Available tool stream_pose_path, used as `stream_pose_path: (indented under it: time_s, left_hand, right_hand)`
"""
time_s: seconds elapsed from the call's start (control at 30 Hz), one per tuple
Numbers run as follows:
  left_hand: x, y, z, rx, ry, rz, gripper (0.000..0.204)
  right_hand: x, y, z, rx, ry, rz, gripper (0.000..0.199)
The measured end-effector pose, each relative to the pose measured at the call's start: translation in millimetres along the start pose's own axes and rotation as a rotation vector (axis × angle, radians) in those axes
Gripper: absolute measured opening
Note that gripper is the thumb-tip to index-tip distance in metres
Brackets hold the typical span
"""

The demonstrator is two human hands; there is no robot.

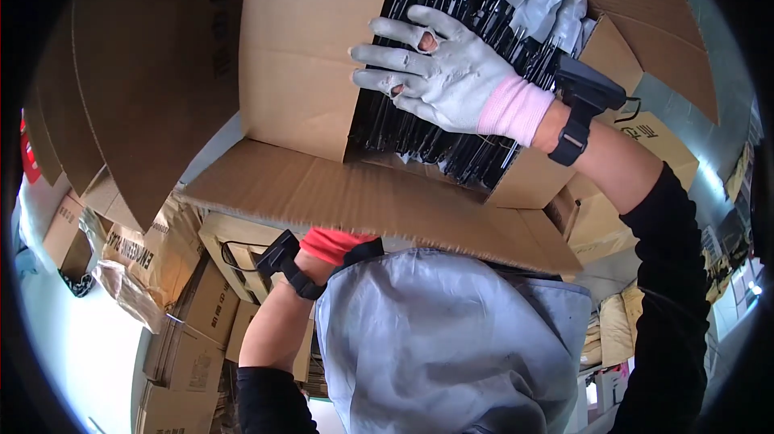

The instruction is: The person packs bundles of black rods into a cardboard box, folds the flaps closed, and seals it using a tape dispenser. After moving the sealed box aside, they repeat the process by filling and taping another box.

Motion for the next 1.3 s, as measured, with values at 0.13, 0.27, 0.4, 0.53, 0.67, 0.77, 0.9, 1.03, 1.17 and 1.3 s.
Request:
stream_pose_path:
  time_s: [0.13, 0.27, 0.4, 0.53, 0.67, 0.77, 0.9, 1.03, 1.17, 1.3]
  left_hand:
    - [53.7, -76.5, 26.1, 0.597, -0.312, -0.507, 0.045]
    - [74.5, -98.9, 42.7, 0.421, -0.574, -0.303, 0.041]
    - [108.4, -89.8, 47.3, 0.312, -0.560, -0.270, 0.043]
    - [143.1, -76.2, 31.8, 0.251, -0.400, -0.180, 0.046]
    - [148.8, -73.3, 15.2, 0.362, -0.299, -0.160, 0.049]
    - [166.1, -84.0, 5.4, 0.402, -0.196, -0.174, 0.050]
    - [164.3, -81.8, 14.6, 0.442, -0.175, -0.316, 0.057]
    - [185.8, -39.5, 59.5, 0.603, -0.066, -0.167, 0.058]
    - [194.8, -35.5, 79.7, 0.648, -0.107, -0.232, 0.060]
    - [202.5, -62.9, 92.2, 0.641, -0.100, -0.272, 0.065]
  right_hand:
    - [-7.1, 8.0, -1.9, -0.100, 0.101, -0.033, 0.044]
    - [-13.2, 39.0, -24.0, -0.967, 0.207, 0.260, 0.043]
    - [-25.2, 53.8, -53.2, -1.842, 0.310, 0.558, 0.043]
    - [-57.4, 45.1, -65.1, -2.483, 0.339, 0.776, 0.043]
    - [-138.0, 32.9, -84.3, -2.587, -0.260, 0.870, 0.049]
    - [-173.2, 7.6, -12.6, -2.623, -0.869, 0.665, 0.064]
    - [-173.8, 16.7, 27.7, -2.596, -1.038, 0.597, 0.073]
    - [-176.7, 9.4, 49.8, -2.526, -1.140, 0.611, 0.074]
    - [-172.6, 30.5, 15.7, -2.365, -1.390, 0.795, 0.072]
    - [-171.5, 31.4, 10.9, -2.255, -1.477, 0.890, 0.069]
Point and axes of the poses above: each hand's wrist, its own x-axis towards the middle knuckle, its own z-axis out of the back of the hand, y = z × x, the point moved 9 cm from there along x, towards the middle knuckle, and after that the axes turned 2 degrees about -x, right-handed, at the moved point
